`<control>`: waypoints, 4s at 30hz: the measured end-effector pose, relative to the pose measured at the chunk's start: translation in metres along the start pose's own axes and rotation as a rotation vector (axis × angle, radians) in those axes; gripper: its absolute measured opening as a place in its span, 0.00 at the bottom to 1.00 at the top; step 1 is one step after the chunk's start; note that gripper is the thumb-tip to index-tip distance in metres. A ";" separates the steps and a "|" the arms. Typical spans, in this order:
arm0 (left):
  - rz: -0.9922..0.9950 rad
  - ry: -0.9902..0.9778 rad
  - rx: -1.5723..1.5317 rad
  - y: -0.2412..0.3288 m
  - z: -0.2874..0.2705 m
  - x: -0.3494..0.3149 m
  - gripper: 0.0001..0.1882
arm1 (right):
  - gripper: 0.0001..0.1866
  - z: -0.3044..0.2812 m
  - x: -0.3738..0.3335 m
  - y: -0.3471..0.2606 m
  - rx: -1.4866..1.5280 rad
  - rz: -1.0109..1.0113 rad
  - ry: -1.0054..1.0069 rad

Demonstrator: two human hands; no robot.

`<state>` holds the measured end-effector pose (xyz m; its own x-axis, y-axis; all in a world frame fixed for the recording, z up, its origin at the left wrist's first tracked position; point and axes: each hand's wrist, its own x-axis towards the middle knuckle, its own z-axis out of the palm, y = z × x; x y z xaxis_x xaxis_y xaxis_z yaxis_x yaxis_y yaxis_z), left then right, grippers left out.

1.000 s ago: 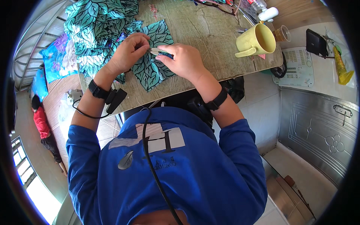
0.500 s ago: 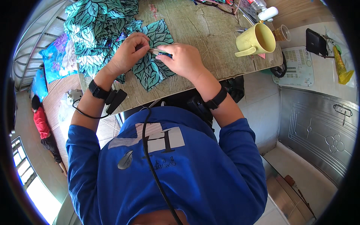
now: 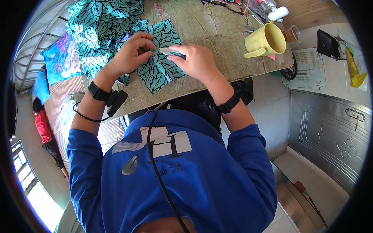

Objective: Organizing and matching patterned fabric pieces on a workspace.

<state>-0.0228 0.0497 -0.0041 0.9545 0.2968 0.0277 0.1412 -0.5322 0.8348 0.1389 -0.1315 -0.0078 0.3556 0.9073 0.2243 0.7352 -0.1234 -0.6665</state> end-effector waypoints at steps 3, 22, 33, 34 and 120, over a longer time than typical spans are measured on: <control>0.025 -0.018 0.109 0.003 0.000 0.000 0.06 | 0.15 0.000 -0.002 -0.001 -0.028 -0.020 -0.059; 0.062 0.018 0.146 0.002 0.004 0.001 0.05 | 0.15 0.012 -0.001 0.003 -0.085 -0.074 -0.038; 0.068 0.038 0.146 0.000 0.004 0.002 0.06 | 0.14 0.010 -0.001 0.001 -0.076 -0.084 -0.039; 0.068 0.037 0.144 0.000 0.005 0.002 0.06 | 0.15 0.010 -0.001 0.002 -0.071 -0.077 -0.042; -0.130 0.243 0.316 -0.004 -0.022 0.055 0.18 | 0.20 0.011 -0.006 0.009 0.193 -0.048 0.228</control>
<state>0.0237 0.0856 0.0060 0.8392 0.5356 0.0937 0.3661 -0.6840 0.6309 0.1370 -0.1334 -0.0223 0.4595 0.7937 0.3985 0.6392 0.0160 -0.7689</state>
